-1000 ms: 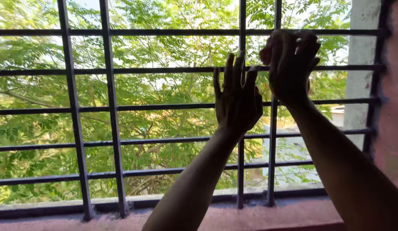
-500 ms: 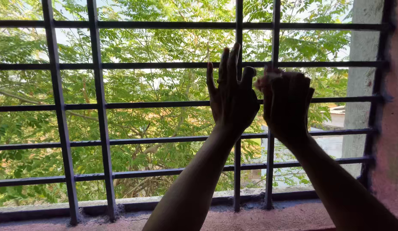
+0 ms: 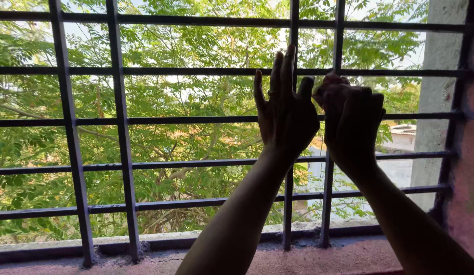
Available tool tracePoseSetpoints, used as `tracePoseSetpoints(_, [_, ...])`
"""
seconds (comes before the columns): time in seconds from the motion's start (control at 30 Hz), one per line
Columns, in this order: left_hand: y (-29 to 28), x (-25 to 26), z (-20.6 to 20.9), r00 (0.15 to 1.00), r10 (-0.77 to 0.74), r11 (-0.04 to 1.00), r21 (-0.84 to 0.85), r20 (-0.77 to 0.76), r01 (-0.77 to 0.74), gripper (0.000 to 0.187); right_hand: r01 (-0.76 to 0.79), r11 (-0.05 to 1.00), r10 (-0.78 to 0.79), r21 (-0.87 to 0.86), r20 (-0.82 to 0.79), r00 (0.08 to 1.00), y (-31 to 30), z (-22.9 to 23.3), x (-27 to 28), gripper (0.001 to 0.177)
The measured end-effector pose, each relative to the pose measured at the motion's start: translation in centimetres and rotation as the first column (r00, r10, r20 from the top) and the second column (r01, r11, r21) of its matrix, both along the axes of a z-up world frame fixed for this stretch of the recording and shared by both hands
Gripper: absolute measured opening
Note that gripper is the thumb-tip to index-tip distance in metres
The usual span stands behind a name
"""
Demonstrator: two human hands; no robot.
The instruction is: The person rinses a cloth in a bucket of water and wipes the metal bars of a window grill by hand, moving along the horizontal and vertical bars to clean the surfaces.
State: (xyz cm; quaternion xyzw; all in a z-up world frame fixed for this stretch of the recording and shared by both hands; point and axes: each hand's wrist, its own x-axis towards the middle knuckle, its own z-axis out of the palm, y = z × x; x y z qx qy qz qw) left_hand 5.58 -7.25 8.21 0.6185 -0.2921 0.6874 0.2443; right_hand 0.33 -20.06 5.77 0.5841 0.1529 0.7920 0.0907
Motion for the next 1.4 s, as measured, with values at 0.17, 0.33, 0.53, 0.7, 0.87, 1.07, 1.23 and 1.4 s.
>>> tracePoseSetpoints(0.17, [-0.5,0.2,0.0,1.0,-0.025,1.0,0.009,0.009,0.025,0.036,-0.392,0.918,0.394,-0.064,0.022,0.919,-2.9,7.7,4.6,0.006])
tracePoseSetpoints(0.33, [-0.4,0.4,-0.2,0.999,-0.024,1.0,0.019,0.021,0.024,0.03,-0.184,0.973,0.182,0.14,0.028,0.983,-5.2,10.8,7.0,0.019])
tracePoseSetpoints(0.53, [-0.3,-0.8,-0.3,0.998,0.061,0.993,0.104,0.012,-0.061,0.03,-0.011,0.99,0.02,0.138,-0.065,0.998,-3.0,4.5,2.5,0.026])
tracePoseSetpoints(0.7, [-0.9,-1.5,-1.5,0.996,0.073,0.947,0.31,0.05,-0.085,0.041,0.0,0.988,0.025,0.153,-0.159,0.987,-1.0,-3.8,-1.6,0.024])
tracePoseSetpoints(0.87, [-1.5,-1.1,-2.2,0.993,0.033,0.963,0.264,0.113,-0.062,0.031,-0.061,0.985,0.09,0.162,-0.177,0.98,-2.7,-2.0,-1.4,0.023])
tracePoseSetpoints(1.07, [-1.4,-0.9,-2.5,0.983,-0.173,0.969,0.191,0.054,0.16,0.018,-0.115,0.961,0.166,0.252,-0.193,0.967,-2.5,2.5,1.2,0.021])
tracePoseSetpoints(1.23, [-1.4,-0.9,-2.9,0.965,-0.249,0.961,0.141,0.077,0.237,0.013,0.053,0.994,-0.052,0.096,-0.013,0.999,-0.5,-3.8,-2.0,0.023])
tracePoseSetpoints(1.4, [-1.9,-0.2,-2.9,0.947,-0.292,0.954,0.107,0.137,0.279,0.009,-0.01,0.979,0.044,0.204,-0.158,0.986,-2.4,0.2,-0.5,0.028])
